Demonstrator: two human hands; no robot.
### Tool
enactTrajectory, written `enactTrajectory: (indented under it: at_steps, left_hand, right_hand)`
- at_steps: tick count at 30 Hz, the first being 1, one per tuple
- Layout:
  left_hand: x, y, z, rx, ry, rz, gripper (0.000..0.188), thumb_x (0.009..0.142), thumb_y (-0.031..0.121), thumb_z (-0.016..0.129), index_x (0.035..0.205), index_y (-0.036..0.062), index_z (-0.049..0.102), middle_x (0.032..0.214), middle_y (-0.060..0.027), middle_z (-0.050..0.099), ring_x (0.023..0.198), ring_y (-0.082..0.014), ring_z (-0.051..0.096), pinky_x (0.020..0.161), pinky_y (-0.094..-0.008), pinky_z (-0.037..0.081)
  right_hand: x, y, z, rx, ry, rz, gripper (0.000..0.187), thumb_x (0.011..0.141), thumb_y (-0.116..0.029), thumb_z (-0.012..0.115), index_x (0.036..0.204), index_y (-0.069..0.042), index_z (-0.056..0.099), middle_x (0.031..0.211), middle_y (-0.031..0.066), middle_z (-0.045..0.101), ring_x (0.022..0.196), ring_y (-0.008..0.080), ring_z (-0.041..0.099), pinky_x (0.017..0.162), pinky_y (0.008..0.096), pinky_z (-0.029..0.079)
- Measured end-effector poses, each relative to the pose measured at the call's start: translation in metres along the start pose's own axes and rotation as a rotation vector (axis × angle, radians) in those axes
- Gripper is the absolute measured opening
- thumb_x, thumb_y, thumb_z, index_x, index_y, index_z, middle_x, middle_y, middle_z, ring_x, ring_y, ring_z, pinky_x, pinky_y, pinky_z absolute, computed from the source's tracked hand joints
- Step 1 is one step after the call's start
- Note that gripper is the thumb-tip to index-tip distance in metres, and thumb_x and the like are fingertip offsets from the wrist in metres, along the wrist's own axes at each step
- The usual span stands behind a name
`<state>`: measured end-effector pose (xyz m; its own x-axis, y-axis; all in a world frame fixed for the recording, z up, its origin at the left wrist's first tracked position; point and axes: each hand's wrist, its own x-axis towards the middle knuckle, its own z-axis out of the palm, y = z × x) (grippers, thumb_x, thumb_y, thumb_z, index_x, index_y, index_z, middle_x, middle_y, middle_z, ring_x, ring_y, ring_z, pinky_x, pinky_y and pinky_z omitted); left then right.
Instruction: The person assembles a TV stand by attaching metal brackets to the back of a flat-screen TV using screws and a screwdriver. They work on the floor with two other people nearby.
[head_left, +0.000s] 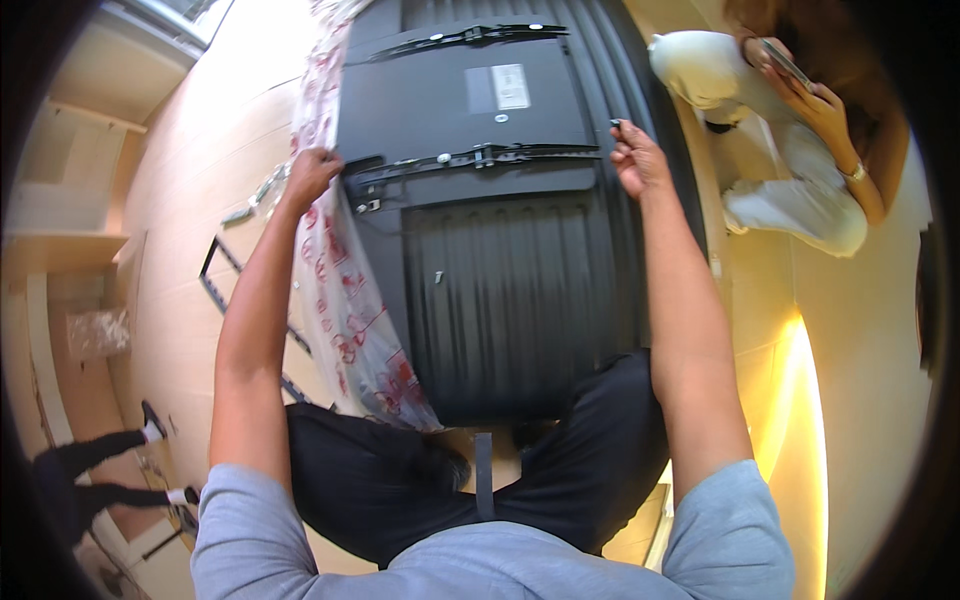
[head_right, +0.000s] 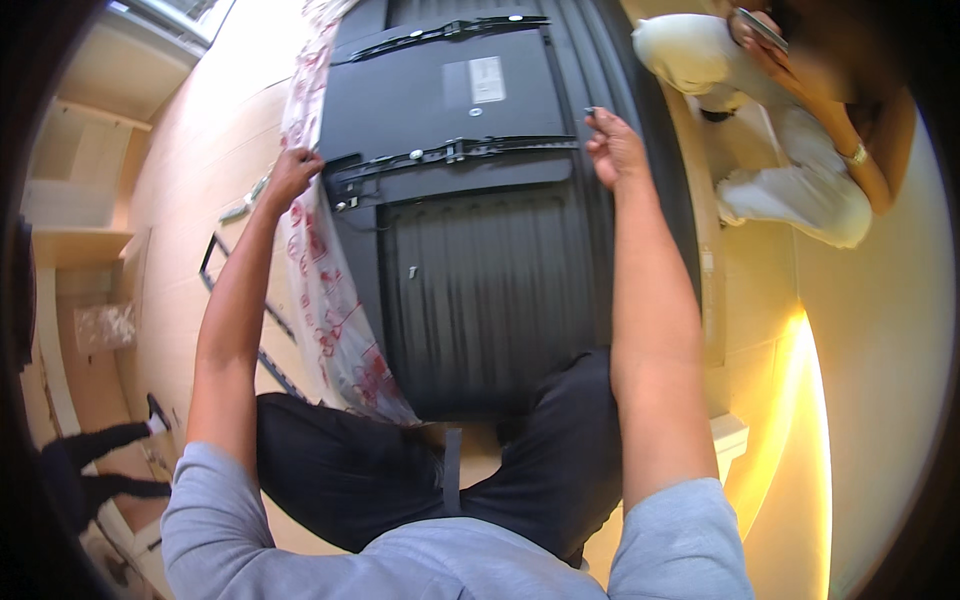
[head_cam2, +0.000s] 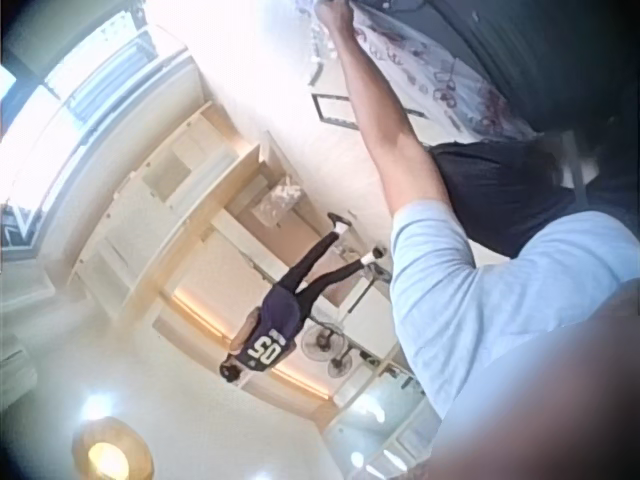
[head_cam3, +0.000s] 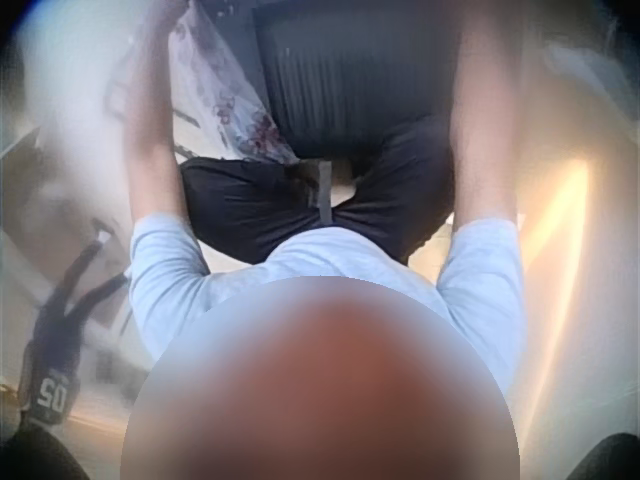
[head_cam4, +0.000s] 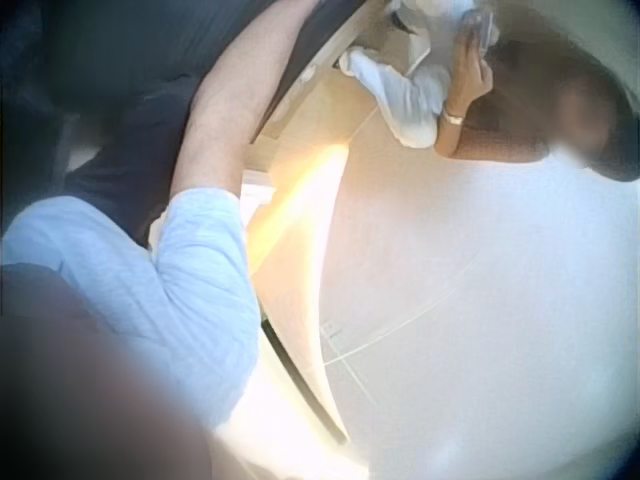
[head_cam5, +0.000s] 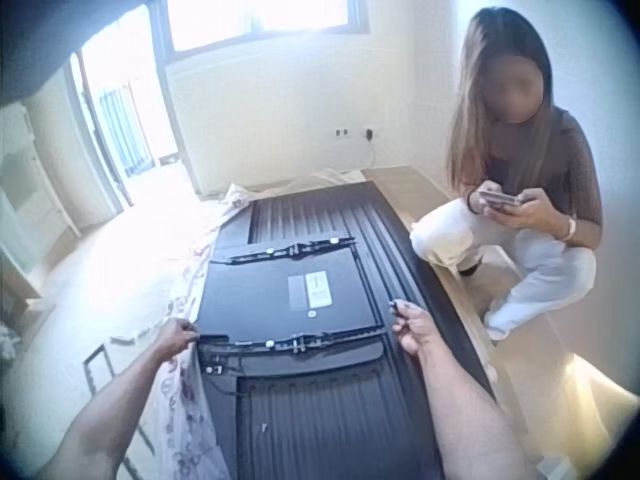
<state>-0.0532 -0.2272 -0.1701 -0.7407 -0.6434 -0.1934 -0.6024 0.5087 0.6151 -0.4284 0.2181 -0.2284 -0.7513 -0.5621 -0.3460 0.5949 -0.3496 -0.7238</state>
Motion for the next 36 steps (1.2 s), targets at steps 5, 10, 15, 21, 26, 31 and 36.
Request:
enactTrajectory:
  at_steps: [5,10,15,21,26,31,36]
  left_hand:
    - [-0.004,0.035,0.009,0.187,-0.027,0.252,0.022,0.088,0.018,0.073,0.102,0.0014,0.076,0.092,-0.0147,0.074,0.090,-0.0243,0.068,0.086,-0.0375,0.053]
    - [-0.011,0.088,0.040,0.125,-0.099,0.433,0.023,0.087,0.018,0.076,0.104,0.0026,0.075,0.101,-0.0171,0.071,0.095,-0.0314,0.068,0.087,-0.0397,0.052]
    - [-0.017,0.115,0.063,0.163,-0.127,0.509,0.030,0.084,0.022,0.080,0.108,0.0053,0.075,0.100,-0.0171,0.069,0.094,-0.0355,0.067,0.084,-0.0427,0.052]
    - [-0.006,0.103,0.071,0.243,0.000,0.524,0.034,0.086,0.023,0.078,0.114,0.0044,0.075,0.108,-0.0183,0.071,0.101,-0.0379,0.068,0.088,-0.0438,0.053]
    - [-0.002,0.064,0.038,0.256,0.028,0.285,0.033,0.087,0.024,0.074,0.112,0.0019,0.076,0.111,-0.0219,0.073,0.103,-0.0386,0.069,0.091,-0.0442,0.053]
    - [-0.010,0.045,0.024,0.203,0.012,0.166,0.030,0.087,0.022,0.076,0.107,0.0000,0.076,0.096,-0.0225,0.074,0.091,-0.0350,0.072,0.084,-0.0421,0.054]
    - [-0.014,0.040,0.019,0.174,0.016,0.130,0.029,0.087,0.022,0.076,0.105,-0.0004,0.076,0.090,-0.0219,0.073,0.086,-0.0330,0.071,0.081,-0.0411,0.053]
  right_hand:
    - [0.007,0.007,0.009,-0.010,-0.074,0.001,0.021,0.099,-0.020,0.073,0.114,-0.006,0.068,0.093,0.0043,0.071,0.064,0.0057,0.050,0.058,0.0238,0.043]
    - [0.009,0.004,0.014,-0.011,0.016,-0.024,0.018,0.099,-0.016,0.071,0.112,-0.003,0.068,0.089,0.0057,0.069,0.064,0.0072,0.050,0.057,0.0246,0.043]
    - [0.004,-0.008,0.008,0.019,0.112,0.058,0.015,0.095,-0.014,0.059,0.100,-0.002,0.066,0.085,0.0082,0.067,0.062,0.0115,0.049,0.056,0.0290,0.041]
    - [-0.017,0.004,0.021,-0.821,0.342,0.165,0.037,0.097,-0.040,0.072,0.096,-0.004,0.069,0.074,0.0040,0.057,0.053,0.0114,0.037,0.047,0.0287,0.029]
    - [-0.022,0.006,0.035,-0.872,0.235,0.201,0.039,0.095,-0.038,0.077,0.105,-0.001,0.070,0.081,0.0037,0.058,0.057,0.0119,0.037,0.048,0.0305,0.029]
    - [-0.017,0.010,0.026,-0.811,0.222,0.190,0.035,0.096,-0.036,0.077,0.107,-0.003,0.070,0.080,0.0019,0.055,0.058,0.0111,0.037,0.049,0.0290,0.031]
    - [-0.015,0.007,0.019,-0.826,0.242,0.173,0.033,0.097,-0.035,0.077,0.106,-0.004,0.070,0.075,-0.0003,0.052,0.058,0.0101,0.038,0.048,0.0278,0.031]
